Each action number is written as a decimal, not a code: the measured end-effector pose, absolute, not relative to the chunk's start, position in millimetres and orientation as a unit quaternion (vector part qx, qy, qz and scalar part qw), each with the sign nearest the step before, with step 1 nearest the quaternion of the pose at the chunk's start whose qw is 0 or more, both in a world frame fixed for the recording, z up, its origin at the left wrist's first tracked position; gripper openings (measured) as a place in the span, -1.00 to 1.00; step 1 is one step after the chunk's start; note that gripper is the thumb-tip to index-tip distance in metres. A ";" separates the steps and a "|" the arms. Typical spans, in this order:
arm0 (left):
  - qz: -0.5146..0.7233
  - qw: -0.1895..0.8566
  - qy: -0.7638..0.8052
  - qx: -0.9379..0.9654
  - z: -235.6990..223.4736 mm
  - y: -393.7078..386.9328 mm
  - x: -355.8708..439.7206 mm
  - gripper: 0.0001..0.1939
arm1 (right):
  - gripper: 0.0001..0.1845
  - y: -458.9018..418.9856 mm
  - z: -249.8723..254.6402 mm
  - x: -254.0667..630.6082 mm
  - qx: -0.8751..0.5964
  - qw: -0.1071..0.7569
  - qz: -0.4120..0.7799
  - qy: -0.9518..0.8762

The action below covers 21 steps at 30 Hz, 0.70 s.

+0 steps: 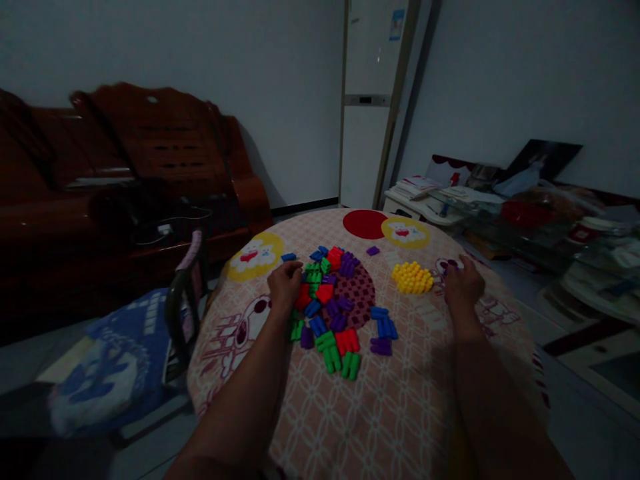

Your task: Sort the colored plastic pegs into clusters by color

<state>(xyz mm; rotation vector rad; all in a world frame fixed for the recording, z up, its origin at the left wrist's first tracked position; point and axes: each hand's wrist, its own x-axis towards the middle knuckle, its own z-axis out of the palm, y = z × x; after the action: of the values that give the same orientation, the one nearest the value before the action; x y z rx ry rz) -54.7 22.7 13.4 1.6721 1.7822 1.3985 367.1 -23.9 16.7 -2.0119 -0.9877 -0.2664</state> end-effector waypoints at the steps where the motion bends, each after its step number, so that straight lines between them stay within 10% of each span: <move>1: 0.488 0.158 0.614 0.600 16.2 21.8 -52.0 -0.69 | -0.44 -21.9 16.1 361.4 -0.788 0.438 -0.106 -0.420; 14: 0.234 0.100 0.505 0.824 31.0 42.8 45.8 -0.49 | -0.48 -19.6 10.3 354.7 -0.725 0.493 -0.131 -0.462; 21: 0.332 0.226 0.451 0.797 35.8 36.8 40.6 -0.55 | -0.61 -22.3 34.7 289.6 -0.636 0.538 0.017 -0.553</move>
<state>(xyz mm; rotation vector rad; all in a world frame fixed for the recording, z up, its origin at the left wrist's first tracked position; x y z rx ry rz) 40.6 36.8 35.8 2.1976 1.2427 0.9165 289.6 -22.3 34.7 -1.5125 -1.3159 0.0406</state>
